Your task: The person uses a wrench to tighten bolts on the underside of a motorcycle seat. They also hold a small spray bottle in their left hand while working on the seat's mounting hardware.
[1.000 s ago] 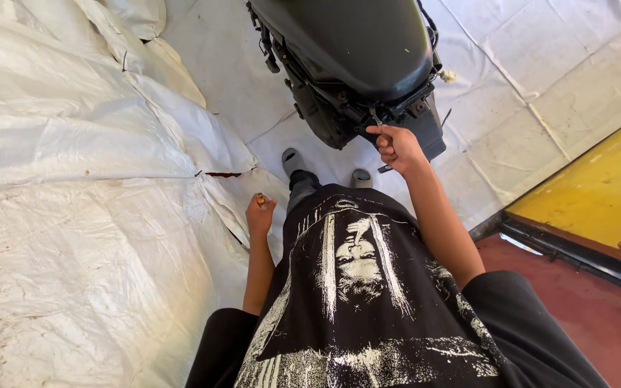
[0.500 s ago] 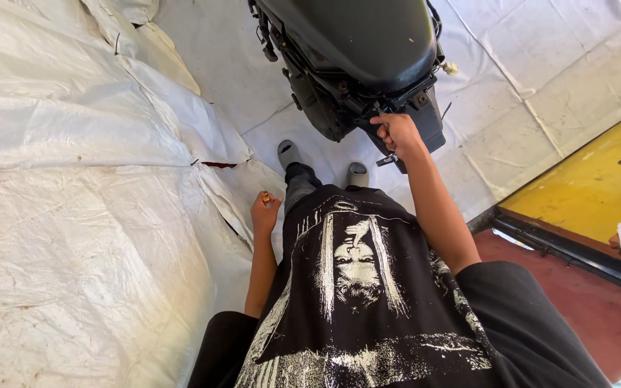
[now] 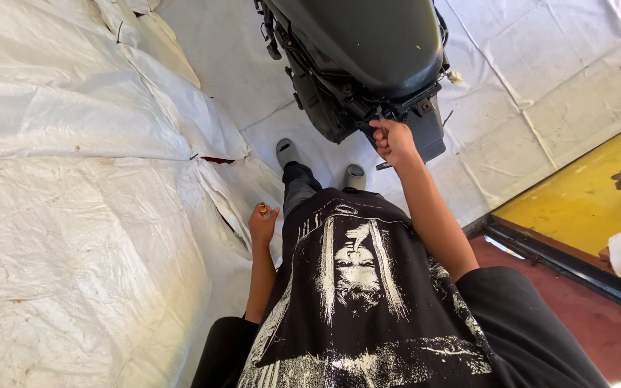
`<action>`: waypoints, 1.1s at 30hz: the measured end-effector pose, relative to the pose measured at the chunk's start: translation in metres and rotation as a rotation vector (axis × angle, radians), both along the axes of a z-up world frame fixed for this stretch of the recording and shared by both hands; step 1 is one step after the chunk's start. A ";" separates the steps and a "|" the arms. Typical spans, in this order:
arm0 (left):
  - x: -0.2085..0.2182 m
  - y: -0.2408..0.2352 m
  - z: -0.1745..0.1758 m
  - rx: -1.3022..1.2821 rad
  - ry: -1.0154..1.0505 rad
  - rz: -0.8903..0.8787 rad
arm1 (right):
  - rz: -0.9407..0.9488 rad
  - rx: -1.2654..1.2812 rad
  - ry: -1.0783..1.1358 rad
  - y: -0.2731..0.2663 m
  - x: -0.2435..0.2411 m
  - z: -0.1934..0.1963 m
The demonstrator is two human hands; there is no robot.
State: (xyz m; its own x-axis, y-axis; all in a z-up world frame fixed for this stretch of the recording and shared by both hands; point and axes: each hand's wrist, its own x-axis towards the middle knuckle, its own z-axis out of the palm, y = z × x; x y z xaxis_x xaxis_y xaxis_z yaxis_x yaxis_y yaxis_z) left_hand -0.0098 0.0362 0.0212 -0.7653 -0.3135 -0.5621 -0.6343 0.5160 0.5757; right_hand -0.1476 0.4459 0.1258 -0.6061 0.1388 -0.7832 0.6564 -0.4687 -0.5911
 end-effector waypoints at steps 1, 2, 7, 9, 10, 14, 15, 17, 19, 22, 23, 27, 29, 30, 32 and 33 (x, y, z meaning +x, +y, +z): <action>-0.003 0.004 -0.001 0.003 -0.002 0.004 | 0.004 0.003 -0.002 0.006 -0.008 -0.006; -0.005 0.004 -0.001 0.014 0.012 -0.011 | -0.001 -0.032 -0.007 0.010 -0.013 -0.014; -0.017 0.008 0.011 0.043 0.060 -0.039 | 0.020 -0.053 -0.001 0.003 -0.004 0.002; -0.022 0.011 0.014 0.012 0.058 -0.048 | 0.077 -0.026 0.018 0.000 0.005 0.021; -0.021 0.010 0.009 0.012 0.056 -0.043 | 0.082 -0.026 0.016 0.004 0.002 0.013; -0.012 0.005 0.002 0.060 0.095 -0.084 | 0.062 -0.053 0.023 0.007 -0.003 -0.012; -0.014 0.005 0.003 0.057 0.083 -0.082 | 0.058 -0.037 0.028 0.007 -0.007 -0.015; -0.009 0.001 0.006 0.041 0.067 -0.065 | 0.089 -0.005 0.026 0.004 0.006 -0.003; -0.015 0.003 0.004 0.036 0.070 -0.056 | 0.114 0.038 0.041 0.010 0.005 0.004; -0.007 0.001 0.002 0.028 0.019 -0.066 | 0.122 -0.042 0.007 0.013 0.000 -0.005; -0.006 0.001 0.002 0.016 0.010 -0.079 | 0.089 -0.087 0.002 0.014 -0.006 -0.012; -0.011 0.004 0.005 0.029 0.012 -0.037 | 0.014 -0.104 -0.002 0.006 -0.006 -0.004; -0.007 0.002 0.005 0.033 0.023 -0.043 | 0.017 -0.094 -0.005 -0.002 0.005 0.011; -0.008 0.003 0.004 0.035 0.037 -0.051 | 0.018 -0.084 -0.004 -0.004 0.008 0.019; -0.011 0.005 -0.001 0.053 0.051 -0.049 | 0.007 -0.110 -0.001 0.001 -0.005 -0.002; -0.007 0.005 -0.003 0.068 0.062 -0.050 | -0.009 -0.138 -0.002 0.003 -0.006 -0.014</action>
State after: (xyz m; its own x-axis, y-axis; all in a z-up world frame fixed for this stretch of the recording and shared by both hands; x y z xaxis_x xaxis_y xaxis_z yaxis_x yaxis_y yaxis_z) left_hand -0.0167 0.0412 0.0186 -0.8128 -0.2369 -0.5322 -0.5711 0.5041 0.6478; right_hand -0.1541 0.4489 0.1119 -0.6042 0.0346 -0.7961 0.6528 -0.5513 -0.5194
